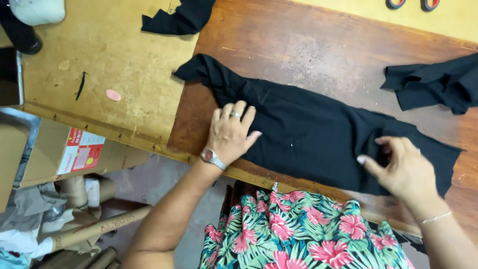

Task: The person uses a yellow electric fabric cutter to cut a piece of black fabric laid out on a wooden table. They follow chalk lines drawn on the material, removing excess fabric strips and occasionally adjusting the fabric's position. The person also folds the cut fabric pieces at the end of the process.

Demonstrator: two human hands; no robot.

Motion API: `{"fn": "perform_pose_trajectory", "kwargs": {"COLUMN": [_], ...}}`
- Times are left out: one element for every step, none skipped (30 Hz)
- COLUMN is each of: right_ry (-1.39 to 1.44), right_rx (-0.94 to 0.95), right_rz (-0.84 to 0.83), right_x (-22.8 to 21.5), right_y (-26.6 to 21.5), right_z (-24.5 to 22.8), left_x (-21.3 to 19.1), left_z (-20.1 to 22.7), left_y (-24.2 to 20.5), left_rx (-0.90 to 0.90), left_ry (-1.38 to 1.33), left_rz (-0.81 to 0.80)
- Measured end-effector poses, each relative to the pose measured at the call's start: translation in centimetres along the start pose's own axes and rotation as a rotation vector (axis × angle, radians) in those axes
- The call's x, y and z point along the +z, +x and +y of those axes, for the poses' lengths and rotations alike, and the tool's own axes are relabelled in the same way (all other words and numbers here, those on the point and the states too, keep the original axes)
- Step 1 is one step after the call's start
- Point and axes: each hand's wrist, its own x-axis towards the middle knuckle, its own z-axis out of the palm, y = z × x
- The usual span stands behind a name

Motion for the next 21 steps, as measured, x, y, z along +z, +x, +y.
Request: {"fn": "perform_pose_trajectory", "kwargs": {"right_ry": [-0.149,-0.149,0.098,0.349,0.351,0.711,1.075,1.08,1.129,1.175,1.176,1.091,1.006,1.01,0.81,0.61,0.613,0.346,0.089,0.091,-0.032], "right_rx": [-0.045,-0.051,0.018,0.086,0.078,0.172,0.268,0.258,0.277,0.3,0.295,0.261,0.227,0.218,0.184,0.15,0.145,0.022,-0.107,-0.112,-0.065], "right_rz": [0.044,0.045,0.049,0.051,0.051,0.084,0.11,0.106,0.069,0.031,0.026,0.072,0.118,0.116,0.173,0.226,0.223,0.302,0.371,0.371,0.367], "right_x": [1.3,1.7,2.0,2.4,3.1,3.9,4.7,4.8,4.9,4.9,5.7,6.4,7.1,6.1,5.0,4.0,3.8,3.5,3.3,3.7,4.2], "right_y": [-0.8,-0.9,-1.0,-1.0,-0.9,-0.8,-0.7,-0.9,-1.1,-1.6,-1.9,-2.0,-2.2,-2.5,-2.8,-3.5,-3.5,-3.5,-3.5,-3.4,-3.3], "right_z": [0.5,1.5,2.6,3.5,5.3,7.1,8.9,9.7,10.5,11.6,12.1,12.6,13.1,11.5,9.9,8.3,7.9,7.5,7.1,7.5,7.9], "left_x": [0.8,1.6,2.5,3.3,2.8,2.3,1.8,1.2,0.6,0.1,-0.1,-0.3,-0.5,-0.1,0.4,0.8,0.9,1.1,1.2,1.1,1.1], "left_z": [0.5,-0.5,-1.5,-2.6,-3.0,-3.4,-3.9,-3.7,-3.6,-3.2,-2.6,-2.0,-1.3,-1.3,-1.2,-0.9,-1.1,-1.3,-1.5,-1.8,-2.1], "left_y": [-0.8,-1.7,-2.5,-3.4,-4.3,-5.4,-6.6,-7.2,-7.9,-8.8,-9.5,-10.2,-10.9,-11.2,-11.4,-11.8,-11.0,-10.0,-9.1,-8.4,-7.6], "left_rx": [-0.121,-0.125,-0.213,-0.3,-0.304,-0.516,-0.721,-0.725,-1.044,-1.342,-1.346,-1.455,-1.564,-1.563,-1.521,-1.482,-1.483,-1.456,-1.428,-1.428,-1.456], "left_ry": [0.093,0.097,0.117,0.14,0.146,-0.079,-0.309,-0.3,-0.756,-1.232,-1.227,-1.33,-1.433,-1.428,-1.417,-1.405,-1.4,-1.38,-1.359,-1.356,-1.345], "left_rz": [-0.115,-0.113,-0.058,-0.001,0.002,0.071,0.143,0.149,0.275,0.398,0.404,0.451,0.499,0.51,0.554,0.594,0.601,0.673,0.743,0.749,0.701]}}
